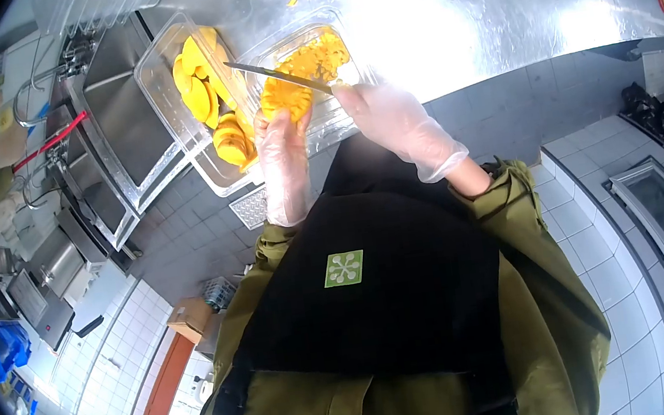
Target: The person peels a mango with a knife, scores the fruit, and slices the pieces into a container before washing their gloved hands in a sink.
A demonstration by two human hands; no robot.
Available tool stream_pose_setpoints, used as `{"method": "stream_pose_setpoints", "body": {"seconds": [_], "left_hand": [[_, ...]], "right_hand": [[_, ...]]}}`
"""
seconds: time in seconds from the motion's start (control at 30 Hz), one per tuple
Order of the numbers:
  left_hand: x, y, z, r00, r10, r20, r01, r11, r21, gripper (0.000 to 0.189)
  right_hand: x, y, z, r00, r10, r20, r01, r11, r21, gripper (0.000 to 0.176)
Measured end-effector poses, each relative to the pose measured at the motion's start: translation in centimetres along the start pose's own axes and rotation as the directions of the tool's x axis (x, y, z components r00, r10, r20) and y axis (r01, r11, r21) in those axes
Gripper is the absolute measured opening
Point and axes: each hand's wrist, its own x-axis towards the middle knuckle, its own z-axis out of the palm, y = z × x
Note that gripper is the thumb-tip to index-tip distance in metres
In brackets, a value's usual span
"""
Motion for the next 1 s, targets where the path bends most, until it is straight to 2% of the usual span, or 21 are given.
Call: {"method": "stream_pose_setpoints", "body": {"seconds": [0.1, 0.2, 0.3, 0.4, 0.5, 0.6, 0.7, 0.8, 0.9, 1.0], "left_hand": [[0.2, -0.2, 0.1, 1.000, -0.019, 0.014, 0.020, 0.999, -0.037, 0.009], [0.6, -0.4, -0.1, 0.999, -0.016, 0.046, 0.018, 0.998, -0.053, 0.012], [0.4, -0.7, -0.7, 0.997, -0.016, 0.073, 0.019, 0.999, -0.043, 0.016], [-0.3, -0.8, -0.5, 0.998, -0.022, 0.055, 0.023, 1.000, -0.007, 0.017], [-0.3, -0.7, -1.1, 0.996, -0.013, 0.088, 0.015, 1.000, -0.024, 0.019], [-0.3, -0.5, -1.0, 0.995, -0.016, 0.095, 0.018, 1.000, -0.019, 0.021], [-0.2, -0.1, -1.0, 0.995, -0.041, 0.093, 0.047, 0.997, -0.059, 0.023], [0.4, -0.5, -1.3, 0.986, -0.023, 0.166, 0.034, 0.998, -0.060, 0.021], [0.1, -0.3, -1.2, 0.985, -0.029, 0.167, 0.034, 0.999, -0.023, 0.020], [-0.1, -0.4, -1.7, 0.979, -0.039, 0.198, 0.032, 0.999, 0.039, 0.021]], "right_hand": [[0.0, -0.5, -0.1, 0.988, 0.130, 0.080, -0.133, 0.990, 0.035, 0.037], [0.1, -1.6, -0.1, 0.991, 0.128, 0.046, -0.128, 0.992, 0.002, 0.037], [0.3, -1.6, 0.8, 0.997, 0.075, -0.001, -0.074, 0.991, -0.107, 0.039], [1.0, -2.4, 0.6, 0.977, 0.192, 0.094, -0.167, 0.961, -0.222, 0.039], [1.3, -2.3, 0.7, 0.986, 0.146, 0.084, -0.128, 0.974, -0.187, 0.043], [0.8, -2.4, 0.3, 0.990, 0.128, 0.054, -0.129, 0.992, -0.001, 0.044], [0.1, -1.0, 0.0, 0.998, -0.012, 0.055, 0.020, 0.990, -0.142, 0.036], [0.3, -1.2, -0.7, 0.995, 0.042, 0.093, -0.019, 0.971, -0.240, 0.035], [0.6, -1.1, 0.0, 0.998, -0.044, 0.054, 0.059, 0.939, -0.338, 0.038], [0.8, -1.5, 0.9, 0.999, -0.044, -0.007, 0.038, 0.925, -0.377, 0.041]]}}
